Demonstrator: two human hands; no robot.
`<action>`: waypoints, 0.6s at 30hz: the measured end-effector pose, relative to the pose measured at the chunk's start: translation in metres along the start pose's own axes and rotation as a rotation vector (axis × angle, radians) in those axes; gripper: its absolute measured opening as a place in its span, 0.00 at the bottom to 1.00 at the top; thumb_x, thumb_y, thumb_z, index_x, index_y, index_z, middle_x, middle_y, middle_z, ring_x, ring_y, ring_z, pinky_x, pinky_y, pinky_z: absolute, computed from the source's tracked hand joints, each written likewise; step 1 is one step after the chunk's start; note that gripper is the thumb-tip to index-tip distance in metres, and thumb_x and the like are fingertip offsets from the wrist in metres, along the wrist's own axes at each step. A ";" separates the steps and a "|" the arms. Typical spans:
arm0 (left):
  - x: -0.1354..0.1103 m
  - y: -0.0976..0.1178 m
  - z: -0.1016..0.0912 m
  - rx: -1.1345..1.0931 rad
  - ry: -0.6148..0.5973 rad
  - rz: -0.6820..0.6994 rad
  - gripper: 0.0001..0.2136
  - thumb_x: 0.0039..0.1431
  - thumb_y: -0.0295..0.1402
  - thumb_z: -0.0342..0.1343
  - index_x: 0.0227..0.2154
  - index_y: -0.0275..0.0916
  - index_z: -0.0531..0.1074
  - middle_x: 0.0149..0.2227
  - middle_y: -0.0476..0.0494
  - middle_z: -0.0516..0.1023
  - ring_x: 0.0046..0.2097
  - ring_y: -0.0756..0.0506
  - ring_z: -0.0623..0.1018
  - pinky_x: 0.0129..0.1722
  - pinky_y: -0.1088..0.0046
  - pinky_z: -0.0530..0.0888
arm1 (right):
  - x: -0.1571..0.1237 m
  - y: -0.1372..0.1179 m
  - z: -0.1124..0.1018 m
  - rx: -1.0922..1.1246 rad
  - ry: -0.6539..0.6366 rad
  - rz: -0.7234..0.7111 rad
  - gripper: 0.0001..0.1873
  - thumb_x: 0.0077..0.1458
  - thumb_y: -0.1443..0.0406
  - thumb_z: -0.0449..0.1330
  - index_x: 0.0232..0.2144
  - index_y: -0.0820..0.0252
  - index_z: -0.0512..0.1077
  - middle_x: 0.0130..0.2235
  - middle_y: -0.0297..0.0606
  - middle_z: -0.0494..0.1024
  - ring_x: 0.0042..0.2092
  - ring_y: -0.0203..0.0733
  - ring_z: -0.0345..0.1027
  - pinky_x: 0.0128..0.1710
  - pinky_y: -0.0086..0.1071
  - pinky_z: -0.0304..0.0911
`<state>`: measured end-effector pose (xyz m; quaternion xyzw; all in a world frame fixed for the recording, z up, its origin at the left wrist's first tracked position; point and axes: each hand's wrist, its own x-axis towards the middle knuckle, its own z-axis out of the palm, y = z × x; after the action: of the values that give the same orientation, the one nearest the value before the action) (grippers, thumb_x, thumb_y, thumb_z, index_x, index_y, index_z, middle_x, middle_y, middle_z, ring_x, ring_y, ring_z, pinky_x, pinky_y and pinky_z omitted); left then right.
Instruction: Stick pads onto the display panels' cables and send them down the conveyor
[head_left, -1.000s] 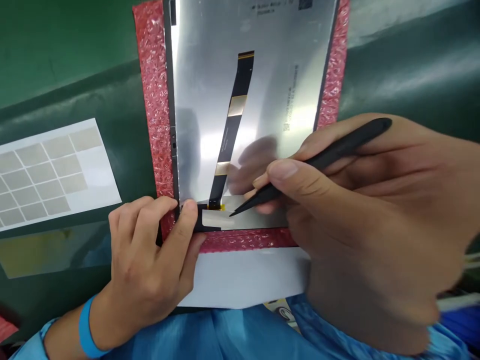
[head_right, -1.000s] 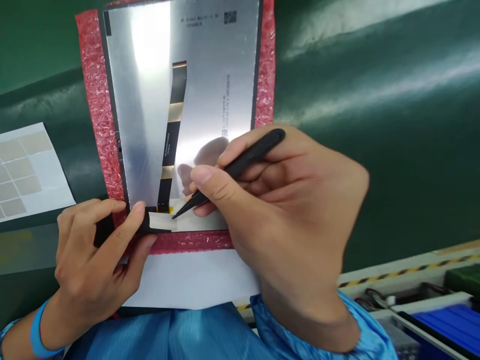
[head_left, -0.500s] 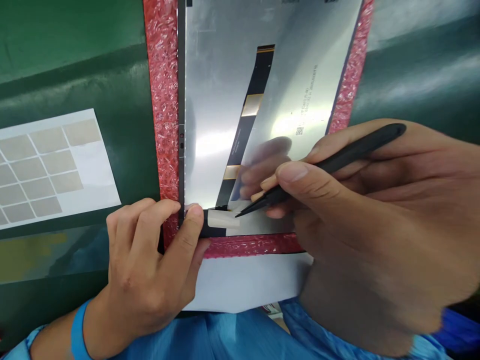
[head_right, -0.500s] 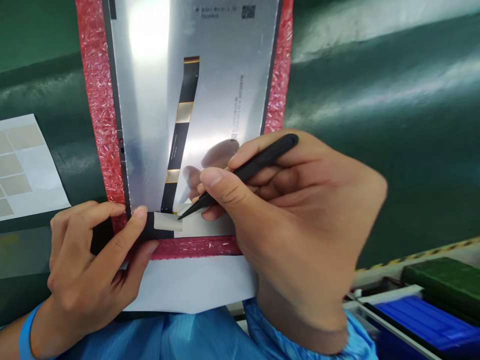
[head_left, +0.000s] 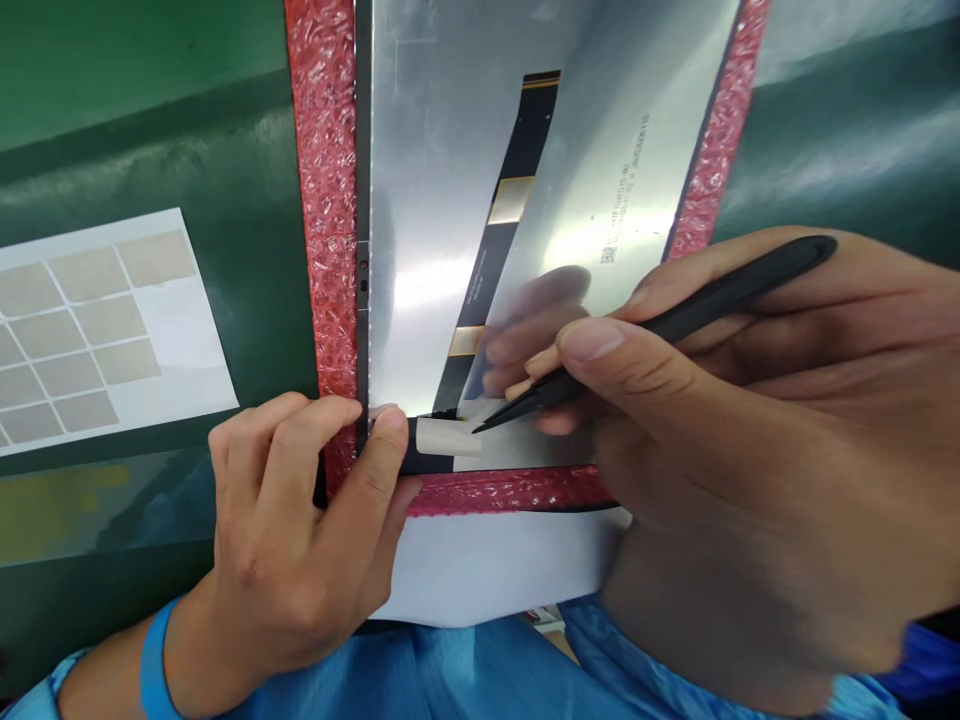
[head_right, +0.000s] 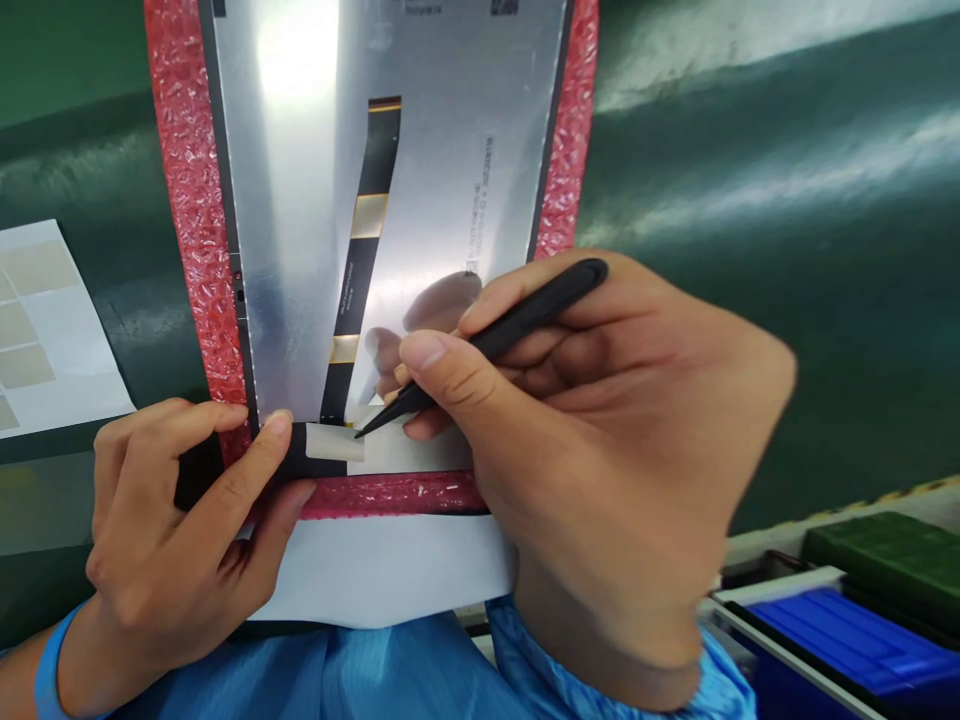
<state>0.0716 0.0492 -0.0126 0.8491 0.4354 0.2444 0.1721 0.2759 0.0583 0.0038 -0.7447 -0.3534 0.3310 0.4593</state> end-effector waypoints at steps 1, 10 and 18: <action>0.000 0.000 0.000 0.000 0.002 0.002 0.14 0.63 0.25 0.71 0.50 0.27 0.83 0.47 0.27 0.81 0.49 0.30 0.80 0.46 0.49 0.76 | 0.000 0.000 0.000 -0.017 0.019 0.019 0.11 0.52 0.65 0.77 0.30 0.54 0.78 0.28 0.34 0.81 0.30 0.52 0.82 0.35 0.48 0.85; 0.000 0.001 -0.001 0.032 -0.014 -0.001 0.16 0.61 0.22 0.72 0.51 0.35 0.83 0.49 0.32 0.81 0.51 0.33 0.79 0.48 0.51 0.77 | 0.001 -0.002 0.002 -0.051 0.026 0.015 0.11 0.51 0.64 0.77 0.30 0.53 0.78 0.30 0.35 0.82 0.29 0.47 0.80 0.21 0.37 0.73; -0.002 0.001 -0.002 0.041 -0.046 0.017 0.17 0.62 0.21 0.70 0.51 0.40 0.82 0.51 0.34 0.80 0.52 0.34 0.78 0.48 0.50 0.77 | 0.001 -0.003 0.001 -0.040 0.031 0.023 0.12 0.50 0.64 0.78 0.30 0.56 0.78 0.30 0.38 0.82 0.28 0.46 0.79 0.20 0.35 0.71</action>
<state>0.0705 0.0473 -0.0112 0.8615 0.4293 0.2174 0.1623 0.2745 0.0606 0.0064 -0.7626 -0.3443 0.3178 0.4460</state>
